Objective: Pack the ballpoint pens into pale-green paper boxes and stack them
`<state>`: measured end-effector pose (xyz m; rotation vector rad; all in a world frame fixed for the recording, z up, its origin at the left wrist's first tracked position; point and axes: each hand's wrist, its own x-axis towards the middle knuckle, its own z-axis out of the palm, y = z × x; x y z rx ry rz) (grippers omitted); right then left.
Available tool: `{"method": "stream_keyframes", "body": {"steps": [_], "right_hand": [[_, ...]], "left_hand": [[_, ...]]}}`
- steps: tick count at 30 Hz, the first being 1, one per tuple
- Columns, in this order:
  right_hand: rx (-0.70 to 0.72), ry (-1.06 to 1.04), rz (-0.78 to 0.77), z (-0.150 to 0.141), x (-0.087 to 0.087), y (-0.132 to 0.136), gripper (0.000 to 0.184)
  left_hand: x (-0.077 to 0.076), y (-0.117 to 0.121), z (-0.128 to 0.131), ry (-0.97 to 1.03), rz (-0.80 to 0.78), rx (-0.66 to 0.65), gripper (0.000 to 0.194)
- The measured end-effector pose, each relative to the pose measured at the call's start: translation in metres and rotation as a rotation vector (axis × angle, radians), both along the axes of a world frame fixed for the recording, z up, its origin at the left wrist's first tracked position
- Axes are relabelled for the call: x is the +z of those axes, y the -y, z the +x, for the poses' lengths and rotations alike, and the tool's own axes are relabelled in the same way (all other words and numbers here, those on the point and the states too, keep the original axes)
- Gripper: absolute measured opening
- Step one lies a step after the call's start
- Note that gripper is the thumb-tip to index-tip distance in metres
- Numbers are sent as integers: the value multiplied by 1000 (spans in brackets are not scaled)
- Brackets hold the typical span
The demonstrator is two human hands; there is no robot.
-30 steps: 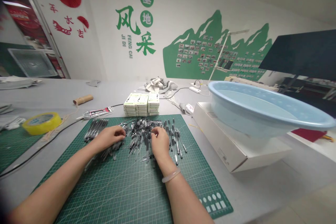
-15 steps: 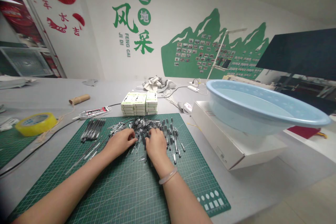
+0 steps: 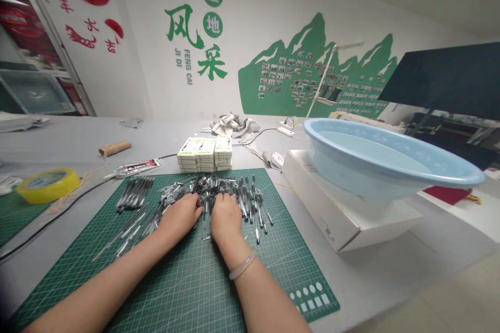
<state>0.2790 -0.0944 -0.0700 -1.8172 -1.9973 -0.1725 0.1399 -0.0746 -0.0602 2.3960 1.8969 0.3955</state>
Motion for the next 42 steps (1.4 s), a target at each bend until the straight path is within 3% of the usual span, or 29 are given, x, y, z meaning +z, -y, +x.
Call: {"method": "stream_keyframes", "body": {"steps": [7, 12, 14, 17, 20, 23, 28, 42], "right_hand": [[18, 19, -34, -7, 2, 3, 12], [-20, -70, -42, -6, 3, 3, 11], [-38, -176, -41, -4, 4, 3, 9], [15, -438, -64, -2, 7, 1, 8], [162, -767, -140, -6, 6, -1, 6], [327, -1010, -221, -14, 5, 0, 6], [456, -1124, -222, -20, 8, 6, 10], [460, -1176, -258, -19, 11, 7, 9]], "left_hand": [[-4, -3, 1, 47, -37, 31, 16], [-1, -13, -6, 250, -90, 59, 12], [4, -18, -14, 437, -129, 78, 15], [15, -25, -29, 925, -311, 78, 23], [28, -28, -46, 1422, -454, 24, 19], [38, -28, -56, 1653, -422, 2, 15], [47, -26, -58, 1751, -308, 17, 13], [44, -30, -59, 1773, -298, 50, 9]]}}
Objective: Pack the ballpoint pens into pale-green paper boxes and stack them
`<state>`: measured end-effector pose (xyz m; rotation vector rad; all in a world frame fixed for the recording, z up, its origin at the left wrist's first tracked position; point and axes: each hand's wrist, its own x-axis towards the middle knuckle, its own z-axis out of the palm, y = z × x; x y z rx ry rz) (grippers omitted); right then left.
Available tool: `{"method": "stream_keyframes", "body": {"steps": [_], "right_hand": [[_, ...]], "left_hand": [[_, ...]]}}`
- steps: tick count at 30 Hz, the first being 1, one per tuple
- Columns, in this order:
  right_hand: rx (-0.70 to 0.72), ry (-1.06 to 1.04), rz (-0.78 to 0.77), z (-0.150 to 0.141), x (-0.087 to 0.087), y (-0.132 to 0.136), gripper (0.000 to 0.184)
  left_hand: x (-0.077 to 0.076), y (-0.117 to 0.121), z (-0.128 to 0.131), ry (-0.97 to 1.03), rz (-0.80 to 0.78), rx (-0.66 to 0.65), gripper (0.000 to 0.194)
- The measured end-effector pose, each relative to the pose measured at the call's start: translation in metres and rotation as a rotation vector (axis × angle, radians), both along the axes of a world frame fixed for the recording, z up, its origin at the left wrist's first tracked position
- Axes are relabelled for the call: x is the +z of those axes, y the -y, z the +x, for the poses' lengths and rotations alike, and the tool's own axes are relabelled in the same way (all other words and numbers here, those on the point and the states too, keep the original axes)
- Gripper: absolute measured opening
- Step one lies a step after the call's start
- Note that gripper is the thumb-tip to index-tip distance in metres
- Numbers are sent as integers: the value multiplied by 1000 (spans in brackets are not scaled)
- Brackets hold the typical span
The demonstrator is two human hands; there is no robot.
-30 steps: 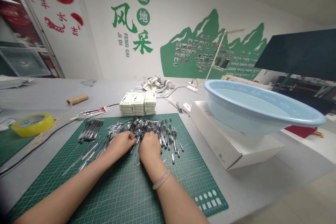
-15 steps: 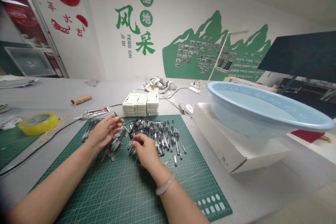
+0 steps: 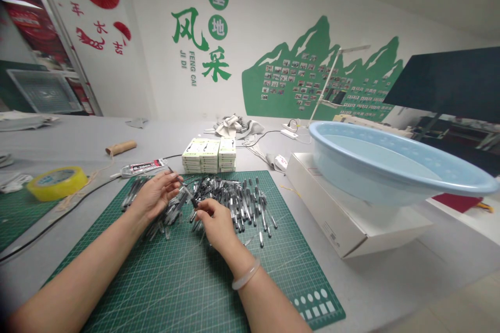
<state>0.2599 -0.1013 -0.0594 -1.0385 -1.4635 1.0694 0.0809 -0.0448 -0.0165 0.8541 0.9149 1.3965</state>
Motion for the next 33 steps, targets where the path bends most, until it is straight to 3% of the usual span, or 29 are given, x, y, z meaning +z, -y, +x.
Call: {"method": "stream_keyframes", "body": {"steps": [16, 19, 24, 27, 30, 33], "right_hand": [[16, -16, -39, -1, -3, -1, 5], [70, -158, -70, -2, -4, -2, 6], [164, -447, -168, -3, -2, -1, 12], [161, -578, -235, -2, -1, -1, 16], [100, -642, -273, -1, 0, -2, 20], [29, -661, -264, 1, -1, -5, 21]], "left_hand": [[6, 6, -4, -181, 174, -41, 23], [9, 13, 3, -269, 236, -97, 22], [11, 20, 17, -444, 272, -296, 25], [7, 14, 11, -496, 251, -251, 31], [-1, 4, -1, -766, 284, -189, 28], [-12, -1, -6, -1132, 364, -262, 17]]}}
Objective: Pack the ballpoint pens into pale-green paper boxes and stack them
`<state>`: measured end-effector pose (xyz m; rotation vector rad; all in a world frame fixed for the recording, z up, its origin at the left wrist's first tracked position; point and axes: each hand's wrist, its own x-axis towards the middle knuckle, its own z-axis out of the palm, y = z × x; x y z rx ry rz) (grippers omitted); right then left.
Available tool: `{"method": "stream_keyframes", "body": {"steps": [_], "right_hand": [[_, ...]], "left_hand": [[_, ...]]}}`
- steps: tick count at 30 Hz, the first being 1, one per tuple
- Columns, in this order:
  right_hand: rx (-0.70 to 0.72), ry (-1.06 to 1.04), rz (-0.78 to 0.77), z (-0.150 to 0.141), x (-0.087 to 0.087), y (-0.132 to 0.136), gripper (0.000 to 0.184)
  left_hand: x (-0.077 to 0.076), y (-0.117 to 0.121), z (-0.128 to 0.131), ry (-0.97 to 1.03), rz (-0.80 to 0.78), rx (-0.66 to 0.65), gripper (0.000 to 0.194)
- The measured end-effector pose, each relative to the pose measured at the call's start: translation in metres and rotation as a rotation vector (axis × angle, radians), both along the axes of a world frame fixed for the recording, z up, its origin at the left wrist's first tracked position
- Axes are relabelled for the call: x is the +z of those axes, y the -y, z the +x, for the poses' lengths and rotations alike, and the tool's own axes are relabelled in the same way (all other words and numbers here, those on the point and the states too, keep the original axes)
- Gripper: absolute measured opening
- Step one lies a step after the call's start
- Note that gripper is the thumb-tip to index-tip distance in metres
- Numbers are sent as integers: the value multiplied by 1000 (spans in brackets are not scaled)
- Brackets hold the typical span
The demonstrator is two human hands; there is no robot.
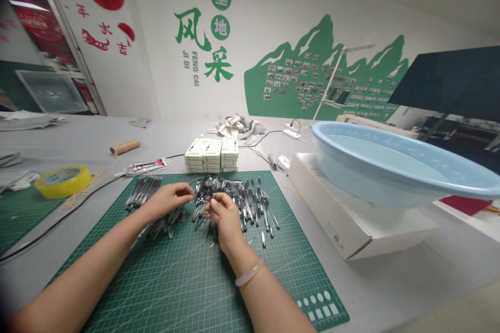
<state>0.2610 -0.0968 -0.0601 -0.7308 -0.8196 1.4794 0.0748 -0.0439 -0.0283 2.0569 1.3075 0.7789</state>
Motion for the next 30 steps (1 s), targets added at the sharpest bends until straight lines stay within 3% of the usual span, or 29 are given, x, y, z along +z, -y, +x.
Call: {"method": "stream_keyframes", "body": {"steps": [5, 7, 12, 14, 23, 30], "right_hand": [[-68, -29, 5, 2, -3, -3, 18], [-79, -32, 0, 3, -4, -4, 17], [-94, -42, 7, 3, -3, -4, 15], [-96, -46, 4, 3, -3, -4, 16], [-96, -35, -3, 2, -1, -2, 15], [-97, 8, -11, 0, -5, -2, 17]], "left_hand": [[-12, 3, 9, -273, 34, -135, 13], [-14, 2, 9, -337, 60, -94, 13], [-15, -6, -6, -461, 115, 207, 12], [-15, -9, -14, -470, 108, 265, 12], [-9, -18, -34, -439, 25, 280, 15], [-27, -9, -5, -483, 134, 313, 13]]}}
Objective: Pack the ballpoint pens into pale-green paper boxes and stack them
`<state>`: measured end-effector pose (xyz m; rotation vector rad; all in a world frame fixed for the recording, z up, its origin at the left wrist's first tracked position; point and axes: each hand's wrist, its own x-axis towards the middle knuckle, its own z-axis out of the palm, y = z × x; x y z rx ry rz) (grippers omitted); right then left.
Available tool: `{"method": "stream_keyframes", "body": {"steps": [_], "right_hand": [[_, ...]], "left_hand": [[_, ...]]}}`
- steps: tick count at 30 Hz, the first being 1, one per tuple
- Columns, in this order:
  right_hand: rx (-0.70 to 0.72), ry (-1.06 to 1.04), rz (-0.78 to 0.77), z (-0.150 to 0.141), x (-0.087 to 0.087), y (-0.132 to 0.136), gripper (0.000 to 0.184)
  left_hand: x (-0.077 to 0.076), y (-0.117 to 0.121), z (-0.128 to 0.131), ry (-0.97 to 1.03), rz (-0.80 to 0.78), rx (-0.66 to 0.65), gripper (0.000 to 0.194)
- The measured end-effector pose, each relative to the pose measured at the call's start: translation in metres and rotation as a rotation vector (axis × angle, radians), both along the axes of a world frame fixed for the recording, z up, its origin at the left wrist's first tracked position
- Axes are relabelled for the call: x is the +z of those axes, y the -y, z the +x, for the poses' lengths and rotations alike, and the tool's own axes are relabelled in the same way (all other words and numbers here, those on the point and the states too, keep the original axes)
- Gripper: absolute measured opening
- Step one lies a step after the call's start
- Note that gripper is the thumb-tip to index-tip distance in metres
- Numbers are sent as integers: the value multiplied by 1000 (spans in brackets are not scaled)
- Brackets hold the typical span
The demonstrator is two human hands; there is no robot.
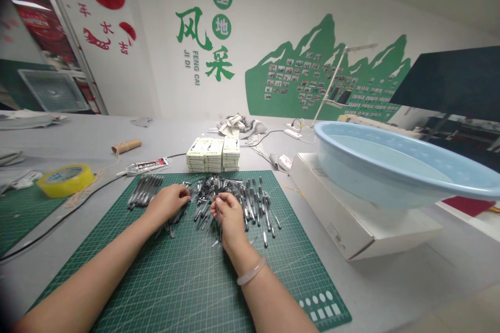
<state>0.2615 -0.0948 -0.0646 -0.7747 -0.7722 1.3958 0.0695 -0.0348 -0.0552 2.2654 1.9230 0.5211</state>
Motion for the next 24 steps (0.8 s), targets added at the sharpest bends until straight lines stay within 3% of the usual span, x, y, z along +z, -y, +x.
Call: {"method": "stream_keyframes", "body": {"steps": [4, 13, 16, 19, 24], "right_hand": [[6, 11, -6, 1, -2, -2, 19], [1, 30, 1, 1, -3, -4, 19], [-1, 47, 6, 0, -2, -2, 18], [2, 88, 16, -1, -1, -1, 18], [36, 173, 65, -4, -2, 1, 16]], "left_hand": [[-3, 4, 11, -26, 47, -5, 13], [-4, 7, 17, -143, -2, 10, 12], [-1, 6, 15, -57, 36, 38, 11], [9, 6, 13, 255, 33, 11, 9], [31, 11, 17, 1160, -242, -128, 34]]}}
